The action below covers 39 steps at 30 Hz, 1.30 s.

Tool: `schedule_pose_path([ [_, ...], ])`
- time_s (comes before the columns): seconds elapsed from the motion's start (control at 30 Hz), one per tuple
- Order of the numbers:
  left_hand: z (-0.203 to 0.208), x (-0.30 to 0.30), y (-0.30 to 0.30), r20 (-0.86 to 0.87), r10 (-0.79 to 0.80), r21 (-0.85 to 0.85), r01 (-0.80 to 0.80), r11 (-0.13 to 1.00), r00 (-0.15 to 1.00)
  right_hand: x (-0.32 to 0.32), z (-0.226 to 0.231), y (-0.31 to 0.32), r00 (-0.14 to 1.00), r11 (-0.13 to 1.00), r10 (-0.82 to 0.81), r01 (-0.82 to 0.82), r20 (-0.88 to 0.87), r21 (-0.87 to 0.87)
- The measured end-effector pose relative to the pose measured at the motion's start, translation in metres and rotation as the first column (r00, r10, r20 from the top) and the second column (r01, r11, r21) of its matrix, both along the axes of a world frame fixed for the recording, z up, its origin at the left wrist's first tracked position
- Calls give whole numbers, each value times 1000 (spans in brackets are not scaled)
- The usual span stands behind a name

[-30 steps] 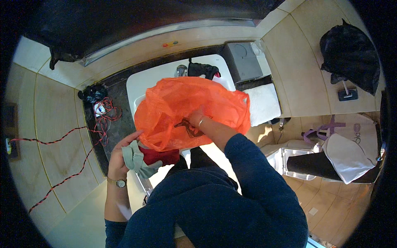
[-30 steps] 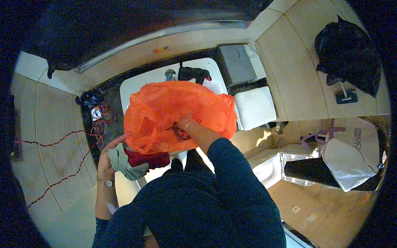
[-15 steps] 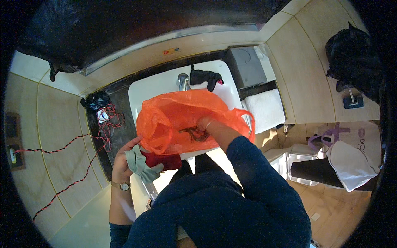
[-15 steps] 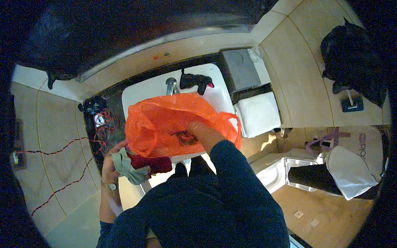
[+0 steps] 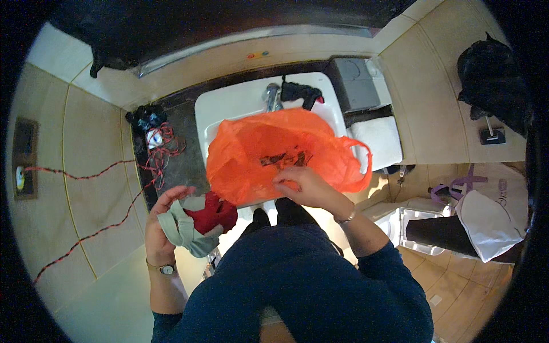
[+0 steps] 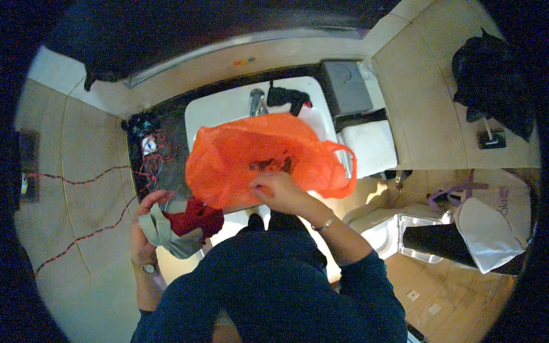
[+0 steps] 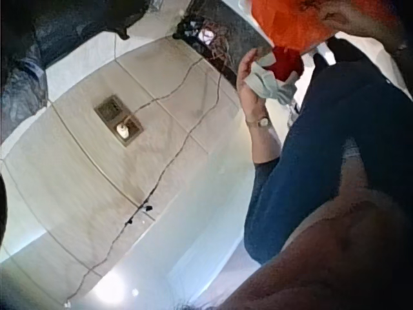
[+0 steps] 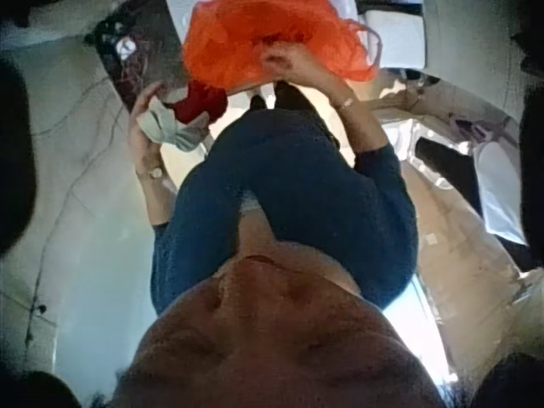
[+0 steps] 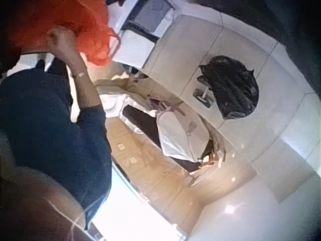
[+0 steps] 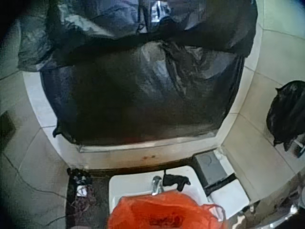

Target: The person folds various garments including a red cloth, a light-colored cloth, a dark garment, and a patterned cloth. They remove items from hangers, fold them, and place them into an orange plastic bag on the bathroom sink.

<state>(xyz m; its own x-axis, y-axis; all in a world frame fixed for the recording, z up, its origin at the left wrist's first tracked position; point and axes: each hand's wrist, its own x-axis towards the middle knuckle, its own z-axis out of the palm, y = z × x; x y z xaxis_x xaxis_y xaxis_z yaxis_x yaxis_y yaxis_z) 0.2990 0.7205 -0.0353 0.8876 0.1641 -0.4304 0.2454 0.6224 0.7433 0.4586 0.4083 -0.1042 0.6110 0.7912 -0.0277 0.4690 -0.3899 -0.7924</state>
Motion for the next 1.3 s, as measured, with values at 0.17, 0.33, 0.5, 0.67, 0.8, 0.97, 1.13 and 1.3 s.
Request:
schedule_pose_path([
  [0.17, 26, -17, -8, 61, 19, -6, -18, 1000, 998, -53, 38, 29, 962, 980, 172, -146, -213, 132],
  [0.33, 67, -35, -27, 180, 41, 40, -50, 998, 983, -93, 15, 55, 991, 986, 131, -130, -1, 105],
  [0.5, 73, -61, -56, 301, 159, 110, -200, 974, 940, -116, -9, 41, 984, 976, 103, -71, -146, 206],
  [0.67, 63, -75, -79, 298, 228, 28, -247, 969, 927, -117, 11, -52, 749, 992, 52, 37, -660, 120],
  [0.8, 59, -74, -120, 299, 90, -153, -46, 987, 950, -130, 53, -151, 743, 846, -18, 368, -669, 387],
  [0.97, 59, -49, -210, 293, -114, -65, 138, 988, 949, -174, 123, -249, 585, 372, 150, 714, -797, 593],
  [1.13, 9, -22, -280, 241, -243, -103, 274, 956, 940, -214, 156, -317, 436, -48, 179, 899, -882, 435],
  [1.3, -1, -29, -344, 179, -409, 56, 406, 912, 895, -255, 185, -373, 530, -272, 127, 832, -839, 484],
])
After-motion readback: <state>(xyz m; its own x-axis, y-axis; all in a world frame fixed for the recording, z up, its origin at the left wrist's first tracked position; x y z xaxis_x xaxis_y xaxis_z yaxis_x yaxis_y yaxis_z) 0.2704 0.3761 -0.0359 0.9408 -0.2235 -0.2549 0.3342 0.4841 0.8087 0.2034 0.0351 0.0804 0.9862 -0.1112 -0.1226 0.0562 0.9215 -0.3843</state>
